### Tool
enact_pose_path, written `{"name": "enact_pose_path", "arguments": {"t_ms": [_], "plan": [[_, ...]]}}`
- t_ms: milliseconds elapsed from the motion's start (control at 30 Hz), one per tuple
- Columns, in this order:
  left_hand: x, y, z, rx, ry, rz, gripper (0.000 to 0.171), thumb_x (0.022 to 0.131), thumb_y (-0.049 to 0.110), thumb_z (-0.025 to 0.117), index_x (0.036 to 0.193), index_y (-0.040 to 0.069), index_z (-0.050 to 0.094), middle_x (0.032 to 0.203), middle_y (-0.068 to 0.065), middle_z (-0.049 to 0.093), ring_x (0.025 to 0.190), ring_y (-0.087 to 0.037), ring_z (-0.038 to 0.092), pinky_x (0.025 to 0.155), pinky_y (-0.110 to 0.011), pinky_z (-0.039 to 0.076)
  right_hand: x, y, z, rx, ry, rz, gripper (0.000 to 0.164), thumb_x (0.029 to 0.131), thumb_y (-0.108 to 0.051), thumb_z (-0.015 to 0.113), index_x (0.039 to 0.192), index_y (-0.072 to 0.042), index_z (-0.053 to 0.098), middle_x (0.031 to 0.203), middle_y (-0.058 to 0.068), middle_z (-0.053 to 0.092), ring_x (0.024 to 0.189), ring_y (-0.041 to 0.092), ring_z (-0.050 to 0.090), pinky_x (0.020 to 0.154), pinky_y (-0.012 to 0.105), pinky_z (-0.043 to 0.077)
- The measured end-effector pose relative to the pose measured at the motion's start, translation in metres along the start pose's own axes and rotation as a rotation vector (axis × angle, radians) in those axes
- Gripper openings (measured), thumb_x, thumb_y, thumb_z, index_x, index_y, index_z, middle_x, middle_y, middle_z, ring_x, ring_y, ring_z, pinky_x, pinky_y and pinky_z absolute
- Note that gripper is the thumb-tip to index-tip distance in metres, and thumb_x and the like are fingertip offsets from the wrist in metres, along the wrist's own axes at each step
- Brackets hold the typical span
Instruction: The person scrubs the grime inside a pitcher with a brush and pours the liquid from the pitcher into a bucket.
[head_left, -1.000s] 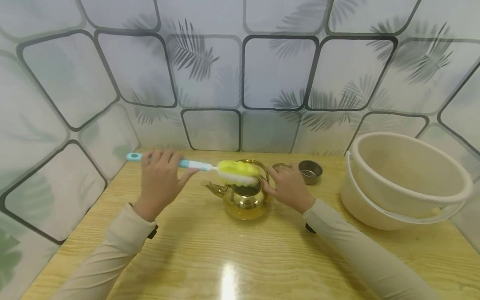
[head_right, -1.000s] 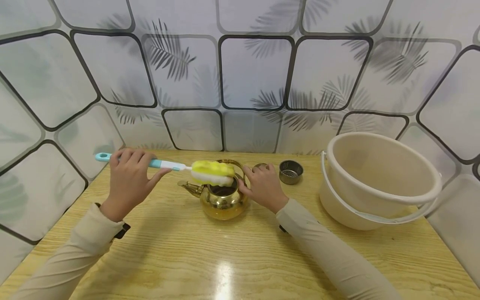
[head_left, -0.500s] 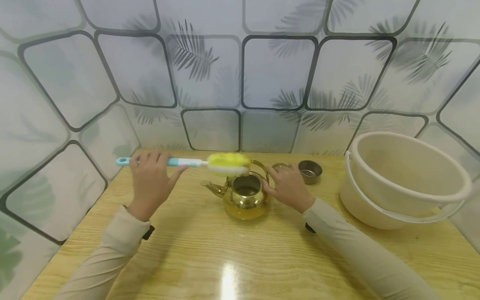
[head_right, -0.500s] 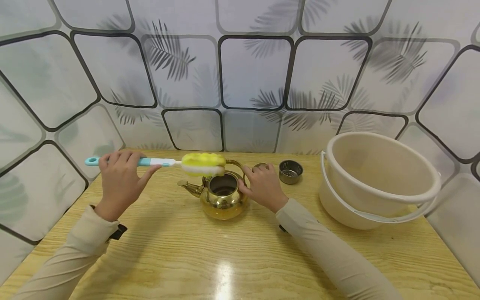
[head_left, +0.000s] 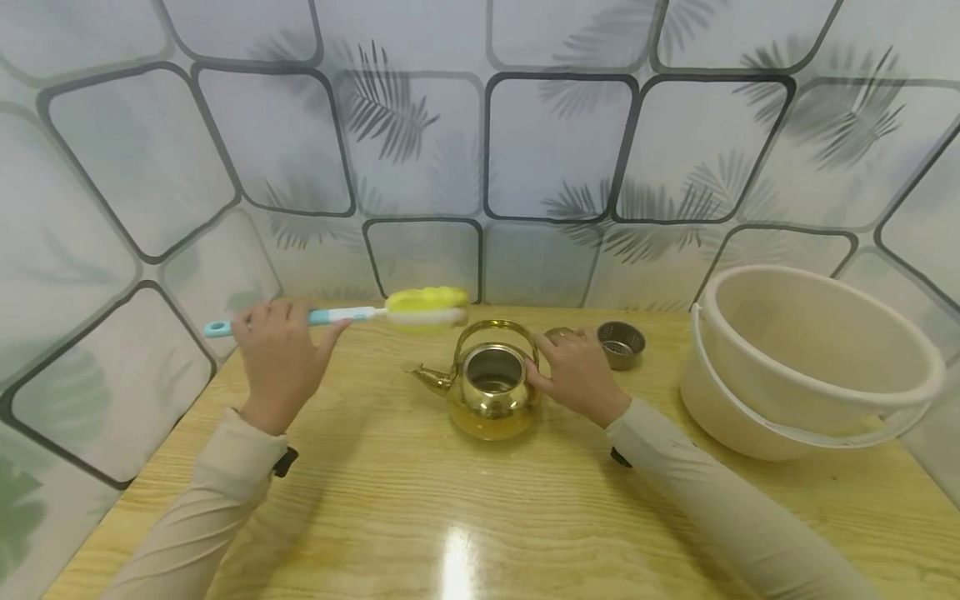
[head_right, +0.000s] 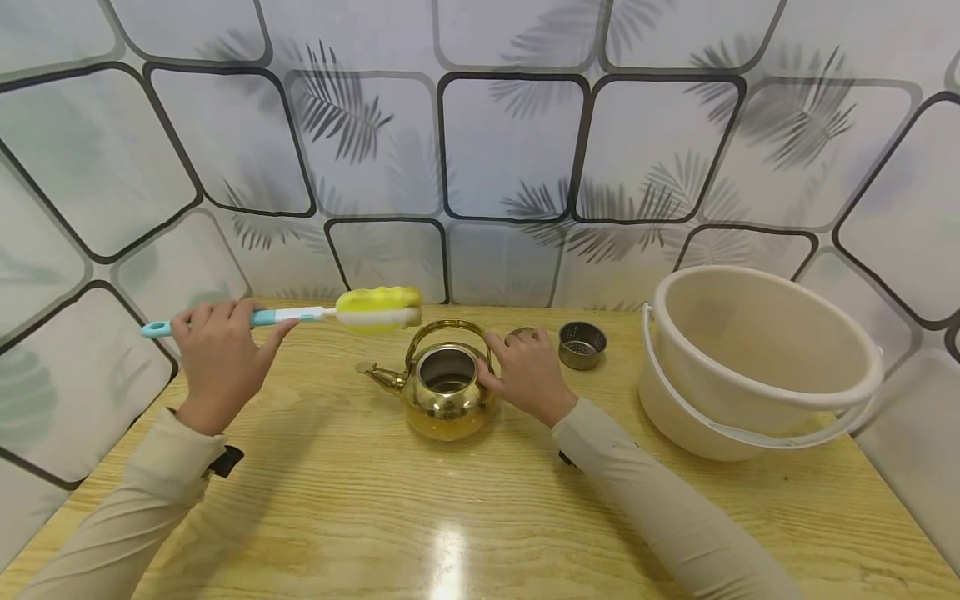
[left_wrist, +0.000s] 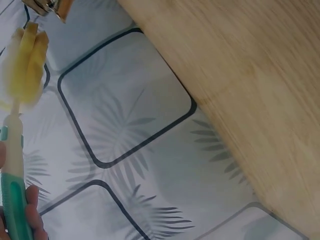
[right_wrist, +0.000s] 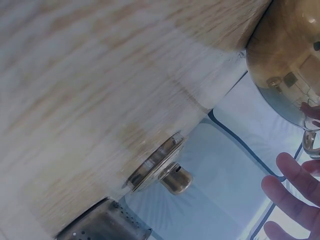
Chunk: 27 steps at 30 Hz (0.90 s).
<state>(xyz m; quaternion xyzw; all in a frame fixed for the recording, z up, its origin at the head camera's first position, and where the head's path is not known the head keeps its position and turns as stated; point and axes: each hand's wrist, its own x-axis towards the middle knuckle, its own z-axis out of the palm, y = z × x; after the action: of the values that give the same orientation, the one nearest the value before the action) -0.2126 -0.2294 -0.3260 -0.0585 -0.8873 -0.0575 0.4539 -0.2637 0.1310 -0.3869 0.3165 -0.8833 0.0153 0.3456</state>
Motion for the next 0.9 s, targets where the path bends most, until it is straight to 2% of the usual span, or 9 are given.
{"name": "enact_pose_path", "arguments": {"t_ms": [100, 200, 600, 900], "plan": [[-0.001, -0.005, 0.001, 0.005, -0.012, -0.019, 0.059, 0.079, 0.049, 0.063, 0.089, -0.009, 0.06, 0.086, -0.027, 0.063, 0.076, -0.043, 0.052, 0.077, -0.055, 0.034, 0.0, 0.0, 0.0, 0.003, 0.006, -0.001, 0.037, 0.085, -0.035, 0.057, 0.11, -0.009, 0.064, 0.075, 0.006, 0.071, 0.065, 0.022, 0.065, 0.073, 0.045, 0.048], [-0.003, -0.01, 0.004, 0.01, -0.016, -0.035, 0.056, 0.078, 0.045, 0.068, 0.088, -0.009, 0.06, 0.084, -0.028, 0.063, 0.075, -0.043, 0.051, 0.077, -0.054, 0.033, 0.0, 0.0, 0.001, 0.003, 0.012, -0.003, 0.037, 0.085, -0.035, 0.057, 0.111, -0.009, 0.064, 0.074, 0.006, 0.07, 0.064, 0.022, 0.065, 0.073, 0.045, 0.048], [-0.009, -0.027, 0.015, 0.065, -0.051, -0.059, 0.053, 0.081, 0.043, 0.068, 0.078, -0.008, 0.055, 0.071, -0.024, 0.055, 0.07, -0.041, 0.046, 0.078, -0.054, 0.033, 0.0, 0.0, 0.0, 0.002, 0.024, -0.013, 0.038, 0.085, -0.035, 0.057, 0.112, -0.009, 0.064, 0.075, 0.006, 0.071, 0.066, 0.022, 0.065, 0.072, 0.044, 0.048], [-0.013, -0.035, 0.027, 0.115, -0.024, -0.047, 0.054, 0.079, 0.042, 0.071, 0.065, -0.003, 0.045, 0.061, -0.018, 0.044, 0.061, -0.035, 0.037, 0.07, -0.05, 0.031, 0.0, 0.001, 0.003, -0.014, 0.036, -0.014, 0.04, 0.084, -0.036, 0.055, 0.114, -0.01, 0.064, 0.073, 0.005, 0.07, 0.064, 0.023, 0.064, 0.067, 0.043, 0.048]]}}
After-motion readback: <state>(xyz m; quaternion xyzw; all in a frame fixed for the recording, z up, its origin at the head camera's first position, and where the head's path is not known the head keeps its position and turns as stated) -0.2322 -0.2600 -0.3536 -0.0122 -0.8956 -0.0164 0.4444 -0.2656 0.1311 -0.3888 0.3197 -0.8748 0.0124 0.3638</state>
